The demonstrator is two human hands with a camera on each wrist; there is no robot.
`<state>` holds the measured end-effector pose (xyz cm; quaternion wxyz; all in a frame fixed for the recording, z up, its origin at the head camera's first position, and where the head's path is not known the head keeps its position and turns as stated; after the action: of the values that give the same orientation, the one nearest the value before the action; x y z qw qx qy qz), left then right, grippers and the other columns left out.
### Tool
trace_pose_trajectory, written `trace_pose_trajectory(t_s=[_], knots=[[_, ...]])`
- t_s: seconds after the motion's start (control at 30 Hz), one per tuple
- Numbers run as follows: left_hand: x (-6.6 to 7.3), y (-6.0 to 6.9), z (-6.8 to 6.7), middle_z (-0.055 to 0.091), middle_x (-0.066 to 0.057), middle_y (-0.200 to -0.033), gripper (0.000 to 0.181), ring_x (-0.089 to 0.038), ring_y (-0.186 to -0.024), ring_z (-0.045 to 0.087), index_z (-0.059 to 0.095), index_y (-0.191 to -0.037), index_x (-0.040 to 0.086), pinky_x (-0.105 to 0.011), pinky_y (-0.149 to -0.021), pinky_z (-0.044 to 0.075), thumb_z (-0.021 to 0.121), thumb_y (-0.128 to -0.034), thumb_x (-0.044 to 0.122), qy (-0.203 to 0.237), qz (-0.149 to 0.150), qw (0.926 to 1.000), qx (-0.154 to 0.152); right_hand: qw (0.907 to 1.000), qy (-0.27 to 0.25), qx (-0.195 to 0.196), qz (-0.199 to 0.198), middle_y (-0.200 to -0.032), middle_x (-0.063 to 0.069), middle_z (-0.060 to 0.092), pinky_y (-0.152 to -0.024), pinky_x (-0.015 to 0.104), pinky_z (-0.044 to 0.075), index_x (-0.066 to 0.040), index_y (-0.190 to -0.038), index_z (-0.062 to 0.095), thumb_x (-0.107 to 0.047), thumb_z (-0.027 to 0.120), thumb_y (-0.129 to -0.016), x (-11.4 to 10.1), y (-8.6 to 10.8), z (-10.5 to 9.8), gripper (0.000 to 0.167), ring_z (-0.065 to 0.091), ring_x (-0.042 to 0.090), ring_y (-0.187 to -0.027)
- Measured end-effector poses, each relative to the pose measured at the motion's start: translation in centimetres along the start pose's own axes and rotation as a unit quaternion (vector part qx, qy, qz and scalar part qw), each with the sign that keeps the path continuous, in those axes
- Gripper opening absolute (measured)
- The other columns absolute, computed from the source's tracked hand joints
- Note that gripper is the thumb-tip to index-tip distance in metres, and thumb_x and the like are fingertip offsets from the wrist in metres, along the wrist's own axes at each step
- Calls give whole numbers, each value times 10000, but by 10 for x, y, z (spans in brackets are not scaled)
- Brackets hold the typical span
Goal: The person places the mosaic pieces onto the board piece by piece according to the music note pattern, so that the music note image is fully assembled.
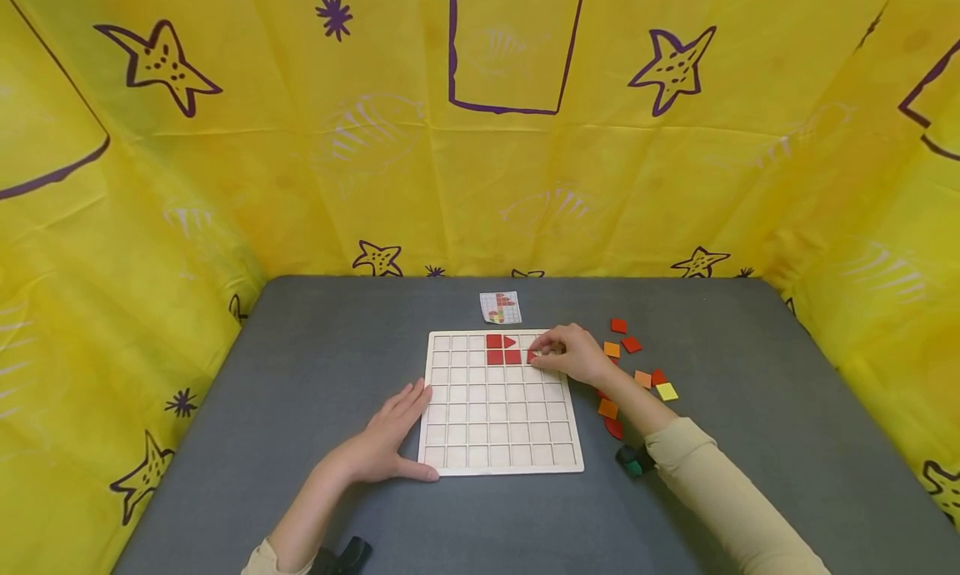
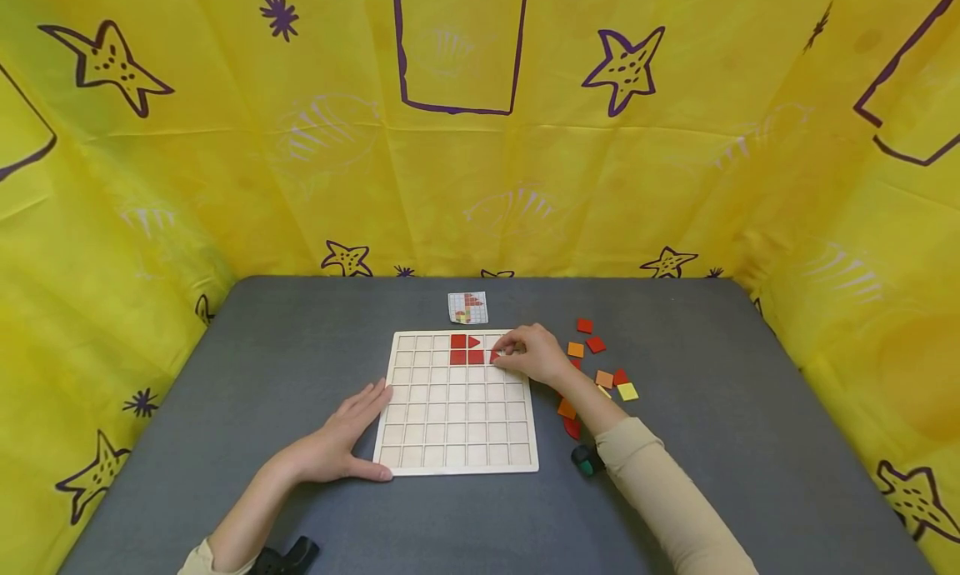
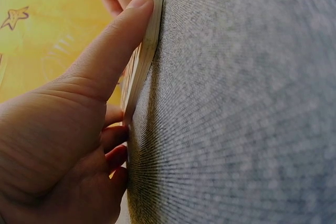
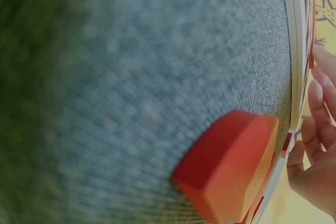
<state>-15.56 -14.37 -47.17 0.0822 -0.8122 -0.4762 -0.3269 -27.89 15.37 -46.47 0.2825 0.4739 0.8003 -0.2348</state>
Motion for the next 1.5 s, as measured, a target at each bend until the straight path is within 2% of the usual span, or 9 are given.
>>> trace_pose_trajectory(t_s=[0.37,0.53,0.73,0.87,1.03,1.23,1.5], knots=[[1,0,-1,103,-186,-1612,1166,-384,-1469,73,181,-1543,-1,-597,-1112,165,820,-719,522,43,-11,10000,3,9999,5,-44,-113,-750,-68,616,-668,344,371,-134,-948,772,-165,768,-851,-5,0,1,102,470,185,-755],[1,0,-1,110,-192,-1609,1164,-393,-1466,81,187,-1539,-10,-603,-1109,167,822,-718,516,25,30,10000,22,9999,-43,-12,-130,-710,-68,592,-647,338,355,-136,-947,770,-183,767,-854,-2,1,1,104,459,177,-722],[0,-1,0,103,-185,-1612,1171,-384,-1469,74,178,-1544,1,-597,-1112,163,814,-718,534,8,1,10000,-15,9991,-225,163,326,-751,-47,593,-674,351,342,-175,-943,764,-239,775,-847,8,8,-9,116,452,200,-771],[-1,-2,0,105,-182,-1613,1176,-380,-1471,69,178,-1545,3,-603,-1111,161,811,-716,546,6,-12,10000,-21,9952,-387,305,843,-855,-43,628,-735,353,391,-196,-954,753,-292,771,-851,17,22,-21,142,483,196,-860],[-2,-2,0,104,-178,-1614,1183,-377,-1472,64,176,-1546,7,-608,-1108,162,804,-712,563,-30,-45,10000,-23,9903,-651,483,1126,-912,1,644,-749,323,467,-156,-1004,745,-302,770,-853,30,44,-38,212,563,192,-858],[-1,-2,0,111,-176,-1613,1178,-373,-1472,70,182,-1546,10,-609,-1108,166,807,-713,560,-23,-69,10000,-23,9916,-389,405,1163,-880,-22,653,-752,325,463,-153,-1008,743,-298,771,-851,44,68,-50,216,572,176,-837],[-3,-2,0,111,-175,-1613,1184,-375,-1472,72,183,-1545,5,-613,-1105,168,805,-709,568,-47,-21,10000,21,9949,198,329,931,-845,-41,610,-683,335,384,-174,-942,750,-283,795,-826,46,96,-56,165,465,188,-815]])
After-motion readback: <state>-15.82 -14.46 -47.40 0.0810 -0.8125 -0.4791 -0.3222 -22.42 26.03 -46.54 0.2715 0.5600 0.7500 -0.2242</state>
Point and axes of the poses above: each hand's wrist, its own y-axis away from the middle knuckle, its own z-axis out of the palm, x = y × z, the point moved 5 cm from there along -y, towards the middle knuckle
